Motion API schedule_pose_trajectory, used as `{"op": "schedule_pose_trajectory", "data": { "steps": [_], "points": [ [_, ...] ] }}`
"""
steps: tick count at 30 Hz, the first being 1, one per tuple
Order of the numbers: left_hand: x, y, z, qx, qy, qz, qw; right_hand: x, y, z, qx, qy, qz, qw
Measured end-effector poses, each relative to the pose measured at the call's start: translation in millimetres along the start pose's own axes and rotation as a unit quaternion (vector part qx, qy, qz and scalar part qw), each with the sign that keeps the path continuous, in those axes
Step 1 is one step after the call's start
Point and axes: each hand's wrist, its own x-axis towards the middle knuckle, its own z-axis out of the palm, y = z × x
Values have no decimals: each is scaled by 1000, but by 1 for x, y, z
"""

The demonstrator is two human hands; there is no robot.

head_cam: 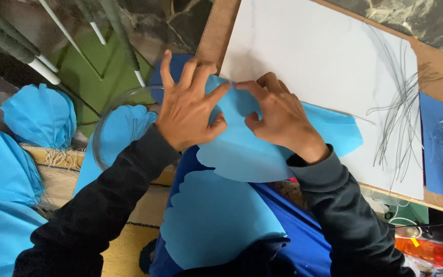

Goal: The person is assembling blue fabric petals by applying hot glue, placing a wire, and folding the fabric over it to encase the wire.

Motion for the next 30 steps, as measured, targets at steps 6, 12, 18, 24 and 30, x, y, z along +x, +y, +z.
{"op": "schedule_pose_trajectory", "data": {
  "steps": [6, 12, 18, 24, 30],
  "points": [
    [-1, 1, 0, -5, -10, -19, 1000, -4, 6, 0, 18, 9, 0, 1000],
    [-1, -1, 5, -5, -18, -37, 999, 2, 1, -4, 27, -15, 34, 999],
    [-3, -1, 3, 0, -9, -29, 1000, -8, 8, -2, 48, 36, -18, 998],
    [-5, -3, 9, -14, -28, -50, 998, -10, 8, -4, 57, 15, 37, 998],
    [-7, -10, 13, -13, -57, -19, 998, -12, 15, -4, 99, 6, 29, 995]
  ]
}}
